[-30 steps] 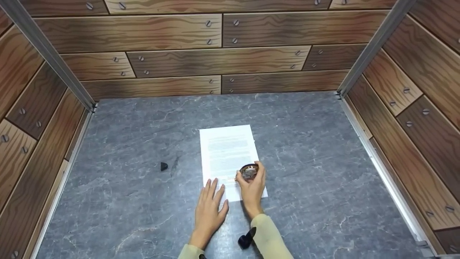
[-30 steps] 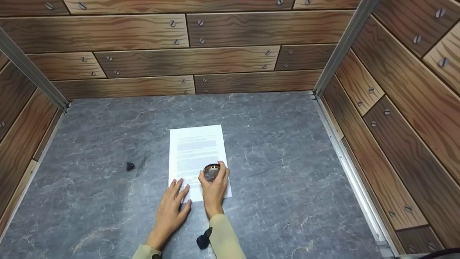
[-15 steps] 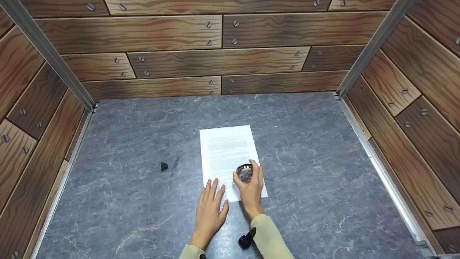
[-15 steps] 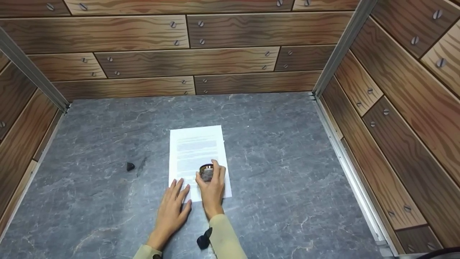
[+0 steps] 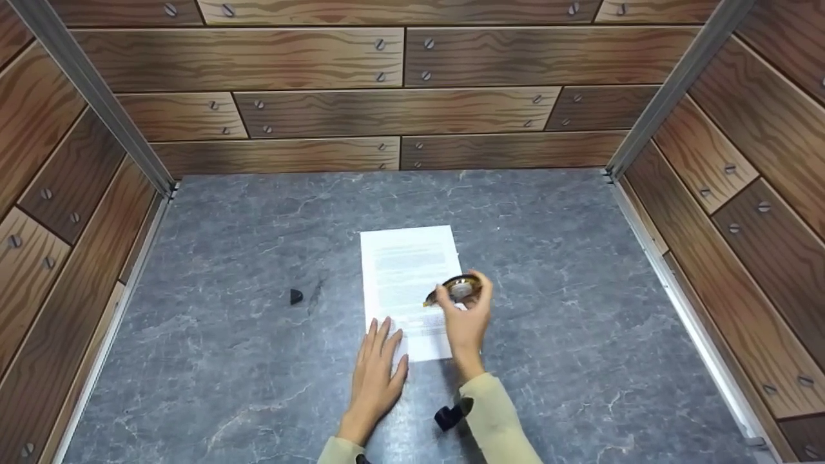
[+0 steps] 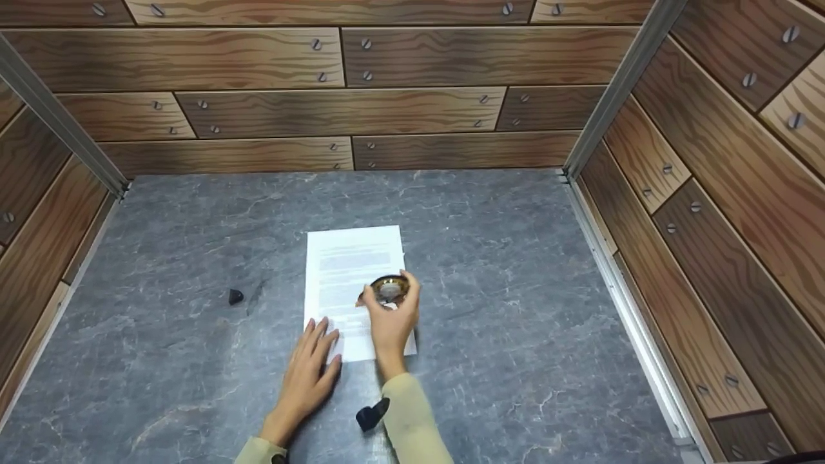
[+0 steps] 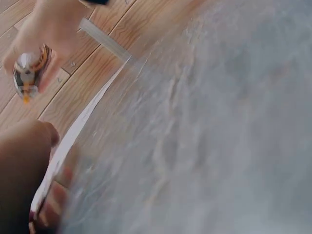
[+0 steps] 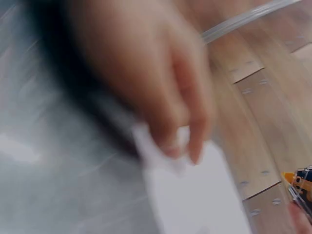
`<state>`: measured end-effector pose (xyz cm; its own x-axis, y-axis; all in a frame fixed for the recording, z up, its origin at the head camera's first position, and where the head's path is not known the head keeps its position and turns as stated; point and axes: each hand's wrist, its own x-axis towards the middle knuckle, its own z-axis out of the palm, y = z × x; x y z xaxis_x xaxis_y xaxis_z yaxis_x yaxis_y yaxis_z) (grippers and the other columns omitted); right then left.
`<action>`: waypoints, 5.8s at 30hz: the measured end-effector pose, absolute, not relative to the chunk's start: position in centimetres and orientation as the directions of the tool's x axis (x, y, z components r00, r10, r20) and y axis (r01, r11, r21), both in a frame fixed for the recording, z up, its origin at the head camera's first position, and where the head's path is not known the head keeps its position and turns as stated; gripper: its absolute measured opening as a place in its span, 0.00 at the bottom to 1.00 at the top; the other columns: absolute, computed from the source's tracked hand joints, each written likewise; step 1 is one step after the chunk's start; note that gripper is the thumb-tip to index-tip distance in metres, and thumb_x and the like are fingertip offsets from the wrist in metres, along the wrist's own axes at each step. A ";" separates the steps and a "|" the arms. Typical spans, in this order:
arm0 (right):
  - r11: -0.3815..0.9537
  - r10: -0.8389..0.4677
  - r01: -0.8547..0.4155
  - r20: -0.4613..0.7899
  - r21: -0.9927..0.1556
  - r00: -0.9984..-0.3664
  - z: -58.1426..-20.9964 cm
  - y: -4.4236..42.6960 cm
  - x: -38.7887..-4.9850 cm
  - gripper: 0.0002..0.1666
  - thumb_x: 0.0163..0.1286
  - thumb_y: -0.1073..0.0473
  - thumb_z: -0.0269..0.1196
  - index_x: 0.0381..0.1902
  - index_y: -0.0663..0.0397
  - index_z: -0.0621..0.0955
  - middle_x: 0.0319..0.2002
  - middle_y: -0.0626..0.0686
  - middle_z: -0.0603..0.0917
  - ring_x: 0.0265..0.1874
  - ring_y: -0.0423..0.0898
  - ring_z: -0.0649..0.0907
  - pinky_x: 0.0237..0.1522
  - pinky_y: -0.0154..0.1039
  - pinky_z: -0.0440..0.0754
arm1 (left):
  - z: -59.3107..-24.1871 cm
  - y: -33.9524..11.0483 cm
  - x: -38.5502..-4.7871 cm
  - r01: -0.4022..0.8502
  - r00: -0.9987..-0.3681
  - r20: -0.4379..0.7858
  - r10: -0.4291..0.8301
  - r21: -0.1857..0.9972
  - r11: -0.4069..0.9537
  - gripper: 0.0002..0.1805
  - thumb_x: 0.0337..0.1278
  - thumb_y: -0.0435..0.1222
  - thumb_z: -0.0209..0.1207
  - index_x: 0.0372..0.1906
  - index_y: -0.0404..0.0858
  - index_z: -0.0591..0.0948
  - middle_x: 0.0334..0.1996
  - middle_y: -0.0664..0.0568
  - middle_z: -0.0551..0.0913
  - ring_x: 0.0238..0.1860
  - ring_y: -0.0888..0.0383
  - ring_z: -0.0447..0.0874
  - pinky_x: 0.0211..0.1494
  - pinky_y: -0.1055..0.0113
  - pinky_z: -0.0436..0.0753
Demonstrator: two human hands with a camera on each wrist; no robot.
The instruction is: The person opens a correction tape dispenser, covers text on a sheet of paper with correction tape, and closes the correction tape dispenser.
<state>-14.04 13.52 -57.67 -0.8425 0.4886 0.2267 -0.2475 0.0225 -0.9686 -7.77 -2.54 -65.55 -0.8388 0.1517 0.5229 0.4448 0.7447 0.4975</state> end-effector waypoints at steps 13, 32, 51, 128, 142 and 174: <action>-0.591 0.333 -0.063 -0.173 -0.804 -0.927 -53.7 14.4 -13.1 0.24 0.75 0.57 0.59 0.60 0.61 0.63 0.48 0.63 0.73 0.41 0.53 0.85 0.48 0.48 0.85 | -63.3 -9.8 -11.6 0.374 -0.780 0.624 -0.050 0.528 0.762 0.21 0.52 0.29 0.65 0.53 0.28 0.79 0.63 0.30 0.72 0.68 0.29 0.62 0.65 0.32 0.63; -0.687 0.232 -0.022 -0.191 -0.726 -0.954 -54.1 13.4 -9.6 0.23 0.81 0.59 0.46 0.65 0.64 0.56 0.57 0.67 0.66 0.51 0.54 0.81 0.57 0.52 0.79 | -64.4 -17.1 -15.3 0.174 -0.860 0.493 -0.129 0.523 0.834 0.18 0.62 0.22 0.59 0.57 0.24 0.79 0.57 0.30 0.78 0.64 0.33 0.71 0.67 0.42 0.69; -0.828 0.211 0.023 -0.350 -0.560 -0.913 -54.4 14.0 -10.2 0.29 0.78 0.61 0.52 0.69 0.69 0.58 0.56 0.66 0.66 0.45 0.52 0.82 0.54 0.44 0.82 | -58.8 -12.5 -15.9 0.496 -0.718 0.681 -0.145 0.647 0.580 0.11 0.50 0.28 0.71 0.39 0.29 0.84 0.35 0.44 0.86 0.35 0.48 0.87 0.39 0.60 0.86; 0.527 0.193 -0.331 0.490 -0.783 -0.850 -51.3 12.5 -6.9 0.41 0.45 0.61 0.81 0.59 0.65 0.79 0.52 0.58 0.82 0.49 0.52 0.82 0.52 0.49 0.80 | -52.1 0.2 -12.4 -0.004 -0.995 0.058 0.081 0.785 -0.620 0.24 0.79 0.41 0.44 0.62 0.24 0.70 0.55 0.33 0.81 0.58 0.43 0.81 0.64 0.55 0.76; 0.463 0.302 -0.304 0.471 -0.832 -0.829 -52.8 16.5 -13.2 0.36 0.48 0.61 0.80 0.55 0.67 0.81 0.46 0.60 0.83 0.40 0.51 0.81 0.44 0.45 0.79 | -60.4 -1.4 -7.5 0.286 -0.935 0.354 0.007 0.743 0.605 0.21 0.65 0.32 0.57 0.61 0.31 0.76 0.60 0.37 0.78 0.66 0.35 0.70 0.68 0.40 0.67; 0.631 0.440 0.149 0.193 -0.762 -0.877 -62.0 23.4 -25.3 0.41 0.55 0.48 0.76 0.59 0.67 0.77 0.50 0.65 0.80 0.48 0.59 0.71 0.53 0.54 0.70 | -66.3 -3.2 -5.0 0.346 -0.907 0.338 0.249 0.264 0.901 0.31 0.65 0.55 0.54 0.71 0.52 0.72 0.75 0.47 0.62 0.75 0.35 0.53 0.70 0.37 0.60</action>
